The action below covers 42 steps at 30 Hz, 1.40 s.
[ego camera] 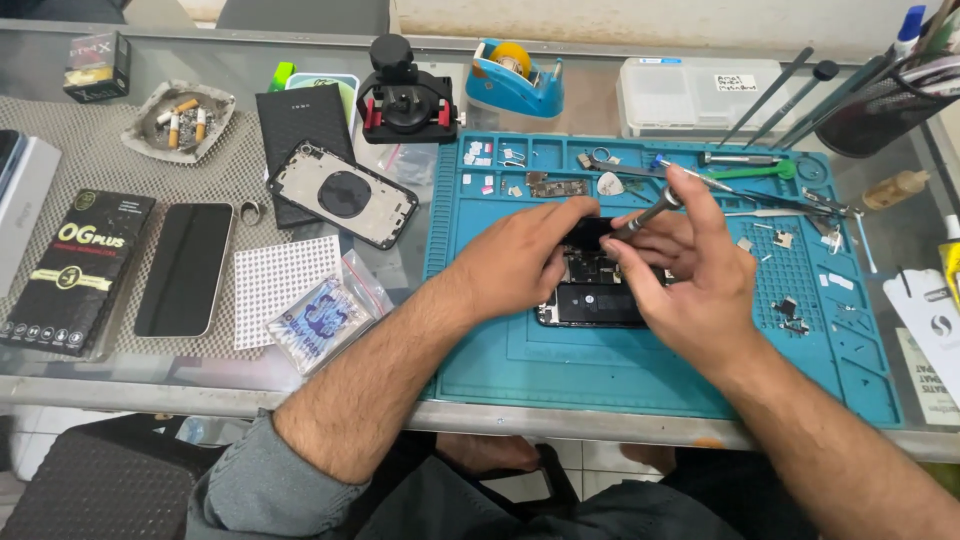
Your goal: Disassembling and repairing internal components of a smartphone using precision tools on a repair mat.
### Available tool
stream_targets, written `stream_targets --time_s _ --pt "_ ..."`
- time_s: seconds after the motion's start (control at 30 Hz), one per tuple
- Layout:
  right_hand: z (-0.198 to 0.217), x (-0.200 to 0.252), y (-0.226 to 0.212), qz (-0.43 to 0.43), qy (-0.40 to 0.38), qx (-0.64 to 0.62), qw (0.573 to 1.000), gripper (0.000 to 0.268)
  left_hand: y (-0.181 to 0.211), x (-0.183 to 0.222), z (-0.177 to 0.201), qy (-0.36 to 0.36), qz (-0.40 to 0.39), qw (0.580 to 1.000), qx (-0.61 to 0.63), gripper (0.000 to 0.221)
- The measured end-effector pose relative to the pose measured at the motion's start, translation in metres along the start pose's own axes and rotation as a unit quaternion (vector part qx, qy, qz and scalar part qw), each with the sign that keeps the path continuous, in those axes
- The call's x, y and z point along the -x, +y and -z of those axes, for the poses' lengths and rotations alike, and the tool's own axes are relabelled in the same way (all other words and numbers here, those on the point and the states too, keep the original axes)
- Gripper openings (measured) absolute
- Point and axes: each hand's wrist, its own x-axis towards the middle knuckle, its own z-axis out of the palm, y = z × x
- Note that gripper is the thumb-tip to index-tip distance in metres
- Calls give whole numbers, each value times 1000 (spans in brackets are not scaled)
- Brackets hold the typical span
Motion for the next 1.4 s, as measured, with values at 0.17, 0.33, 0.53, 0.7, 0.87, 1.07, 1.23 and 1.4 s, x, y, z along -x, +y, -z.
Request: stream_targets --time_s 0.17,0.33,0.53,0.7,0.87,1.07,1.23,1.4 --pt "-6 2 6 15 1 36 999 76 1 0 1 2 1 1000 9 60" --pt "-10 4 15 73 -6 107 992 68 5 -1 5 -4 -1 1000 28 58" --pt "-17 -1 18 75 30 24 996 59 10 0 8 -18 11 1000 -4 61" --pt "-15 -1 20 76 27 31 996 59 10 -1 8 -15 12 1000 -7 61" --pt "-15 -2 16 73 26 31 997 59 10 -1 9 -19 11 1000 -7 60" --pt "-17 -2 15 66 29 25 997 57 10 -1 9 -16 10 1000 -13 60" --pt "-16 -3 14 65 25 25 997 59 13 -1 9 -16 12 1000 -4 59" --pt "-18 -7 3 77 40 30 996 52 11 -2 9 -17 12 1000 -9 60"
